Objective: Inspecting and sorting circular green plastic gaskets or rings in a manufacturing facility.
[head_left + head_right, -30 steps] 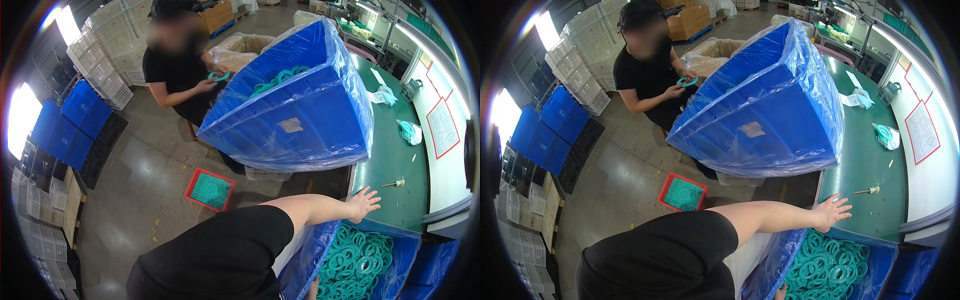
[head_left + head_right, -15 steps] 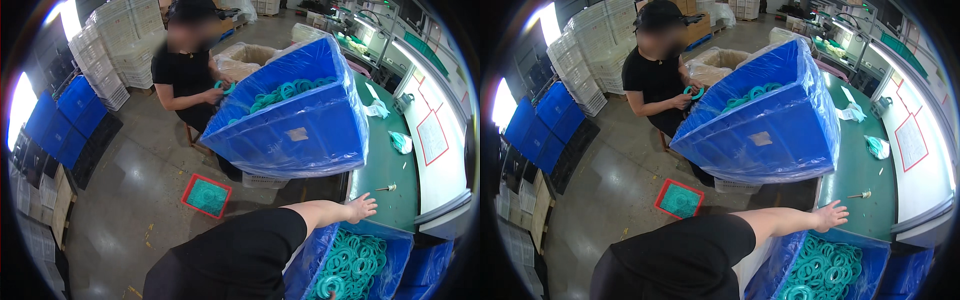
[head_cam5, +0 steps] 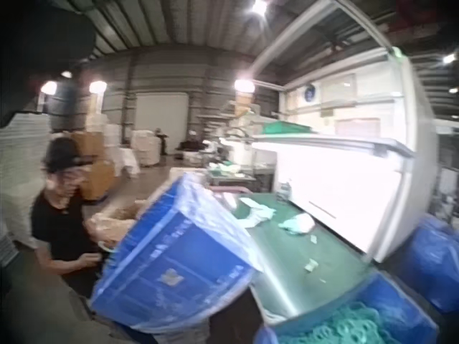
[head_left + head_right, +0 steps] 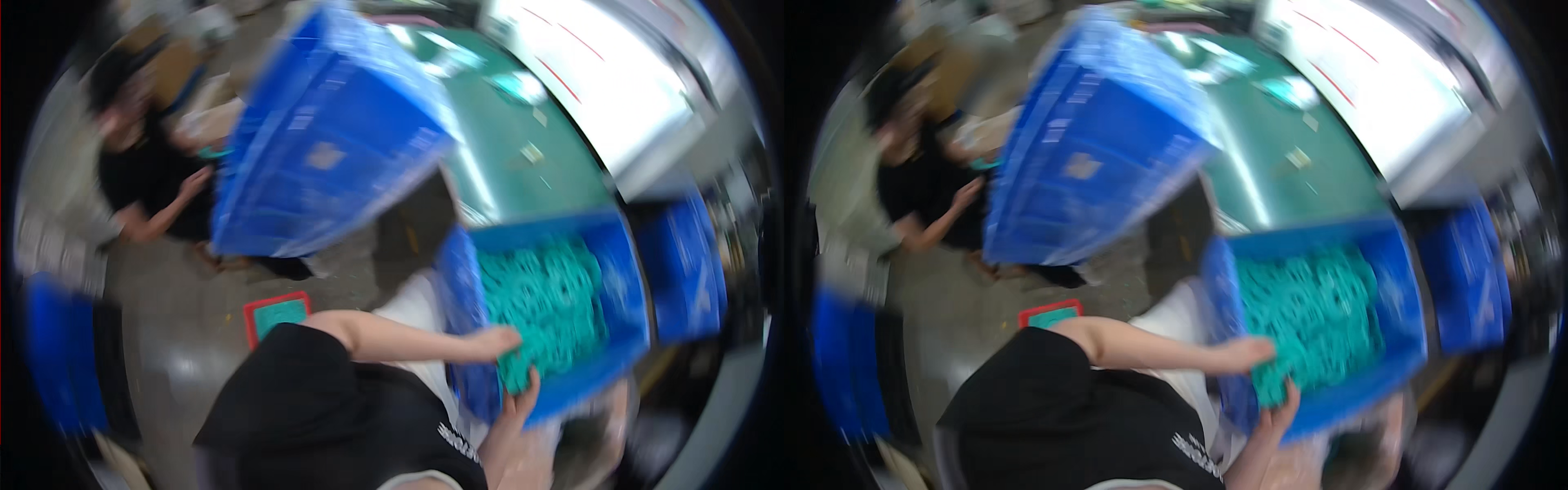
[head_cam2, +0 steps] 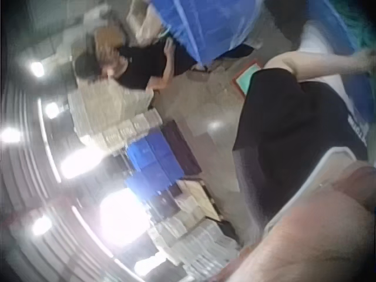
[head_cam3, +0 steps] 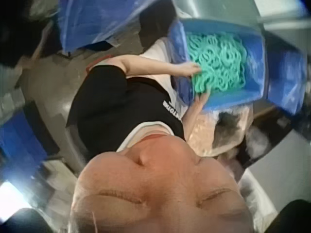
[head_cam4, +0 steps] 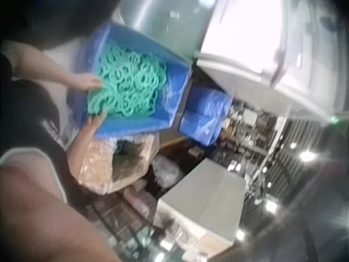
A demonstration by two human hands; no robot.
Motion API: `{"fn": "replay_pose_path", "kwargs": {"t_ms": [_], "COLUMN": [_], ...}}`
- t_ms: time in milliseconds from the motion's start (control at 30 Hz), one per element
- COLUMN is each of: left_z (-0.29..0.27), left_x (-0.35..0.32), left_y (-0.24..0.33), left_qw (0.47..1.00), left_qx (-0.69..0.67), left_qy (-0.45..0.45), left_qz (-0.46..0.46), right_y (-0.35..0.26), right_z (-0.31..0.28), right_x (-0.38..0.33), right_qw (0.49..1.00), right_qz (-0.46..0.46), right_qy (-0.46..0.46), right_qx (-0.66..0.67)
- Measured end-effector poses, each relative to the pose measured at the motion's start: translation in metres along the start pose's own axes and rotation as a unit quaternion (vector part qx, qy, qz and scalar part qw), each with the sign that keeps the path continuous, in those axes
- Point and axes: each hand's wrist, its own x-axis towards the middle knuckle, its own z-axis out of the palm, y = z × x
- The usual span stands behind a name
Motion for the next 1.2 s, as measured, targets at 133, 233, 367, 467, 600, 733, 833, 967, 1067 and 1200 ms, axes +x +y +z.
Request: {"fn": "replay_pose_path", "kwargs": {"t_ms": [133, 233, 367, 467, 600, 733, 833, 967, 1067, 1200], "left_z": [-0.013, -0.005, -0.004, -0.001, -0.010, -0.021, -0.021, -0.030, -0.038, -0.043], "left_x": [0.001, 0.000, -0.001, -0.004, -0.007, 0.000, -0.002, -0.004, -0.009, -0.016], "left_y": [0.006, 0.004, 0.001, -0.006, -0.013, -0.009, -0.002, -0.002, 0.009, 0.015], "left_qw": [0.993, 1.000, 0.999, 0.997, 0.995, 0.994, 0.998, 1.000, 0.995, 0.985], "left_qx": [0.109, -0.003, 0.020, 0.051, 0.068, 0.089, 0.053, 0.021, -0.080, -0.139], "left_qy": [0.006, -0.010, -0.017, -0.061, -0.077, -0.001, 0.011, 0.002, -0.018, -0.052], "left_qz": [0.034, 0.011, -0.045, -0.014, 0.018, 0.070, 0.017, -0.009, -0.047, -0.093], "right_y": [0.013, 0.012, 0.016, 0.017, 0.016, 0.010, 0.013, 0.018, 0.012, 0.006], "right_z": [0.024, 0.031, 0.015, 0.005, 0.003, 0.013, 0.021, -0.013, -0.025, -0.004], "right_x": [0.023, 0.021, 0.016, 0.015, 0.013, 0.004, -0.007, 0.002, -0.006, -0.027], "right_qw": [0.977, 0.976, 0.976, 0.965, 0.952, 0.966, 0.986, 0.978, 0.987, 0.933], "right_qz": [-0.093, -0.087, -0.062, -0.067, -0.100, -0.117, -0.148, -0.162, -0.059, 0.000], "right_qy": [0.056, 0.109, 0.138, 0.160, 0.160, 0.124, 0.056, 0.052, -0.007, -0.249], "right_qx": [-0.181, -0.165, -0.156, -0.195, -0.240, -0.196, -0.048, -0.120, 0.148, 0.261]}}
